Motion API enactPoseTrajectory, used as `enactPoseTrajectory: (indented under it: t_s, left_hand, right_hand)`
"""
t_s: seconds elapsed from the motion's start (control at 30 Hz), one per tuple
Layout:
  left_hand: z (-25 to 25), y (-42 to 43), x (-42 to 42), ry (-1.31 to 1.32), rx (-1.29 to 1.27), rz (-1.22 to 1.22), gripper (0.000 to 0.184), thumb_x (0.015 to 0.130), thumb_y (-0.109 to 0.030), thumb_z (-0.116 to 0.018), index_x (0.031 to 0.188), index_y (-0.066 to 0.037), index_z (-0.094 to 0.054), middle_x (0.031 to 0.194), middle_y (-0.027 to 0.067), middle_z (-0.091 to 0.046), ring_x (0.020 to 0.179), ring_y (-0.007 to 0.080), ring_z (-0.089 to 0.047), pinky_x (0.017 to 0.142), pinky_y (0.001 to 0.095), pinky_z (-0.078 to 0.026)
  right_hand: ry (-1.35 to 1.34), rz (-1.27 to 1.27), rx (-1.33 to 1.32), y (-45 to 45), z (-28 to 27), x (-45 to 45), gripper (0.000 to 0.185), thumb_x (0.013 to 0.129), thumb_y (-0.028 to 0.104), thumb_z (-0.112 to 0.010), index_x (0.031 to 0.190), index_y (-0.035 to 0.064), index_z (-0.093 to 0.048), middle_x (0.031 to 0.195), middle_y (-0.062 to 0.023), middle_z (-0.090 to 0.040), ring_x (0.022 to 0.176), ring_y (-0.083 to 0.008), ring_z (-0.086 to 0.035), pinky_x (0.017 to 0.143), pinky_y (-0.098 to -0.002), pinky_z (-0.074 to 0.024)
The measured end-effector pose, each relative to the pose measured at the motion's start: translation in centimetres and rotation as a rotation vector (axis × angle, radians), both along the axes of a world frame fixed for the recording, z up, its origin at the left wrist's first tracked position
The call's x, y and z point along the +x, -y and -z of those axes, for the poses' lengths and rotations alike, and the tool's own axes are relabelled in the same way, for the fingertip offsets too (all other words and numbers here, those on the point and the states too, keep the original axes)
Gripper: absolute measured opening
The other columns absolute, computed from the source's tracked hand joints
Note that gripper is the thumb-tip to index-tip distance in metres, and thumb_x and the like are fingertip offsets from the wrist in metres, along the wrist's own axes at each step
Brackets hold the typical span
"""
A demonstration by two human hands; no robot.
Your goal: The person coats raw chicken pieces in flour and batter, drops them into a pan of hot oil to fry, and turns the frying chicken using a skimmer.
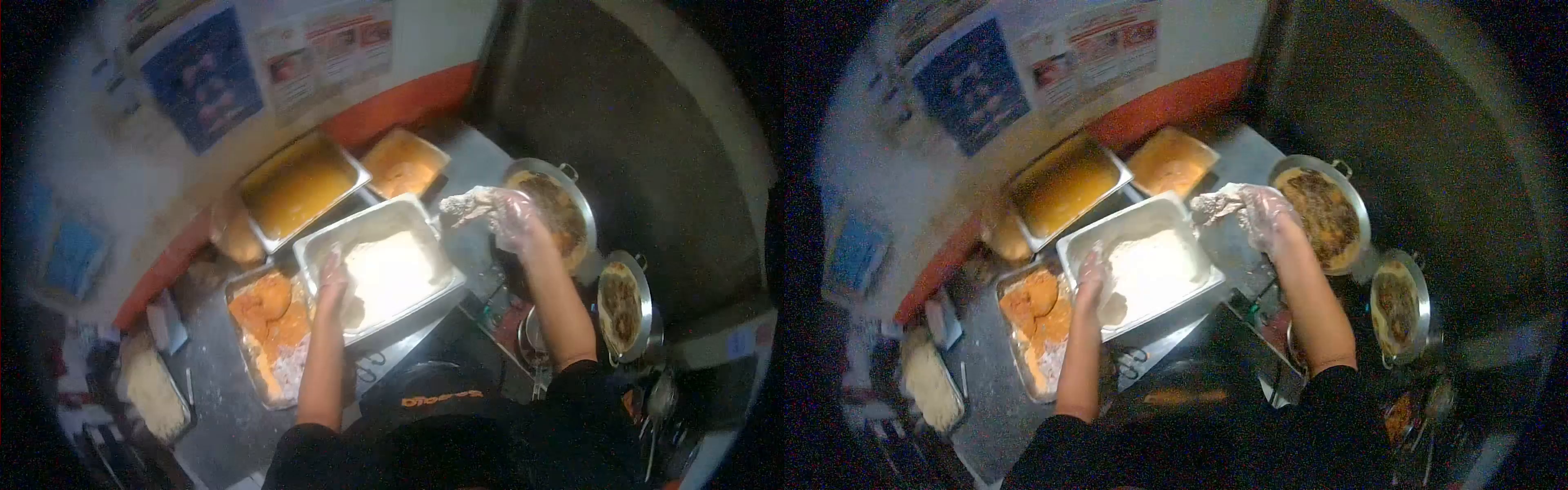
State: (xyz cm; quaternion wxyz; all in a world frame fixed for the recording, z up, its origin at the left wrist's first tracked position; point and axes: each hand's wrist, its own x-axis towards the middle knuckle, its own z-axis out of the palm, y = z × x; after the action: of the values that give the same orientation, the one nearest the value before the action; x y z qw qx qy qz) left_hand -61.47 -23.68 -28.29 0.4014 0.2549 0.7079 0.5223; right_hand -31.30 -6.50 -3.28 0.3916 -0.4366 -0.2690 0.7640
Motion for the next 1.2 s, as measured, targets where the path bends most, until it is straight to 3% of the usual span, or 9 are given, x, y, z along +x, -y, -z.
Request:
enactPoseTrajectory:
  t_s: [0.03, 0.1, 0.17, 0.23, 0.3, 0.57, 0.73, 1.1, 1.2]
  left_hand:
    - [1.6, 0.3, -0.3, -0.211, 0.020, 0.054, 0.048, 0.089, -0.029, -0.038, 0.130, -0.006, -0.038, 0.131, 0.0166, -0.040, 0.123, 0.0282, -0.034, 0.103, 0.0317, -0.025]
    - [1.8, -0.1, -0.1, -0.024, 0.090, -0.155, 0.047, 0.089, -0.038, -0.044, 0.120, -0.003, -0.046, 0.101, 0.0097, -0.055, 0.086, 0.0179, -0.053, 0.075, 0.0267, -0.045]
    - [-8.2, 1.3, 4.3, 0.226, -0.025, -0.200, 0.048, 0.090, -0.041, -0.042, 0.121, -0.004, -0.046, 0.093, 0.0078, -0.056, 0.077, 0.0141, -0.053, 0.062, 0.0239, -0.047]
    - [0.2, 1.0, -0.2, 0.141, 0.113, 0.038, 0.045, 0.092, -0.029, -0.034, 0.132, -0.009, -0.036, 0.126, 0.0132, -0.045, 0.106, 0.0204, -0.047, 0.087, 0.0313, -0.041]
    - [0.3, 3.1, 0.3, -0.235, 0.176, 0.096, 0.045, 0.092, -0.029, -0.033, 0.132, -0.009, -0.037, 0.121, 0.0142, -0.048, 0.094, 0.0208, -0.050, 0.078, 0.0320, -0.044]
    - [-10.1, 2.9, 8.7, -0.228, 0.313, -0.005, 0.046, 0.091, -0.028, -0.033, 0.132, -0.006, -0.035, 0.123, 0.0151, -0.046, 0.096, 0.0220, -0.052, 0.078, 0.0296, -0.046]
    - [-13.8, 2.6, 15.7, -0.244, 0.348, 0.020, 0.047, 0.090, -0.027, -0.033, 0.132, -0.004, -0.033, 0.124, 0.0157, -0.046, 0.096, 0.0228, -0.053, 0.078, 0.0281, -0.047]
    - [-21.6, 1.0, 25.2, -0.140, 0.043, -0.122, 0.046, 0.092, -0.020, -0.039, 0.134, -0.005, -0.029, 0.133, 0.0153, -0.038, 0.108, 0.0248, -0.050, 0.079, 0.0340, -0.045]
    - [-17.1, 2.7, 18.2, 0.254, 0.178, 0.060, 0.046, 0.093, -0.023, -0.039, 0.135, -0.006, -0.028, 0.134, 0.0144, -0.037, 0.113, 0.0246, -0.045, 0.083, 0.0350, -0.041]
  right_hand:
    - [-0.006, 0.038, 0.014, 0.4, -2.2, 1.8, 0.013, 0.078, 0.011, -0.056, 0.080, -0.0013, -0.061, 0.073, -0.0132, -0.062, 0.065, -0.0196, -0.061, 0.057, -0.0280, -0.0498]
    - [-0.003, -0.256, 0.220, 2.0, -7.8, 5.7, 0.014, 0.082, 0.009, -0.053, 0.084, -0.0026, -0.061, 0.075, -0.0143, -0.063, 0.070, -0.0195, -0.063, 0.058, -0.0253, -0.0520]
    - [0.072, -0.018, 0.168, -0.1, -6.1, 13.5, 0.014, 0.082, 0.009, -0.055, 0.087, -0.0025, -0.060, 0.079, -0.0131, -0.063, 0.074, -0.0185, -0.063, 0.061, -0.0266, -0.0522]
    - [0.429, 0.202, 0.596, -2.5, -3.0, 22.2, 0.018, 0.084, 0.008, -0.053, 0.098, -0.0026, -0.057, 0.090, -0.0139, -0.062, 0.086, -0.0205, -0.060, 0.073, -0.0273, -0.0520]
    - [0.288, 0.425, 0.500, 0.2, -6.2, 26.8, 0.024, 0.081, 0.010, -0.059, 0.104, 0.0050, -0.055, 0.102, -0.0086, -0.059, 0.089, -0.0178, -0.057, 0.080, -0.0278, -0.0475]
    - [2.062, -0.241, 0.633, -7.5, 2.6, 58.8, 0.022, 0.074, 0.020, -0.054, 0.078, 0.0008, -0.064, 0.082, -0.0191, -0.062, 0.075, -0.0321, -0.060, 0.068, -0.0383, -0.0480]
    - [2.073, -0.046, 0.223, -9.0, 6.1, 66.9, 0.023, 0.069, 0.019, -0.055, 0.077, 0.0008, -0.066, 0.086, -0.0217, -0.062, 0.080, -0.0349, -0.062, 0.071, -0.0404, -0.0485]
    - [2.134, -0.143, 0.374, -15.5, 15.1, 72.0, 0.024, 0.074, 0.022, -0.050, 0.079, 0.0036, -0.066, 0.084, -0.0188, -0.063, 0.079, -0.0331, -0.061, 0.070, -0.0425, -0.0480]
    - [2.148, -0.027, 0.426, -19.1, 26.1, 76.8, 0.023, 0.073, 0.021, -0.052, 0.079, 0.0026, -0.066, 0.083, -0.0189, -0.063, 0.078, -0.0317, -0.062, 0.070, -0.0419, -0.0486]
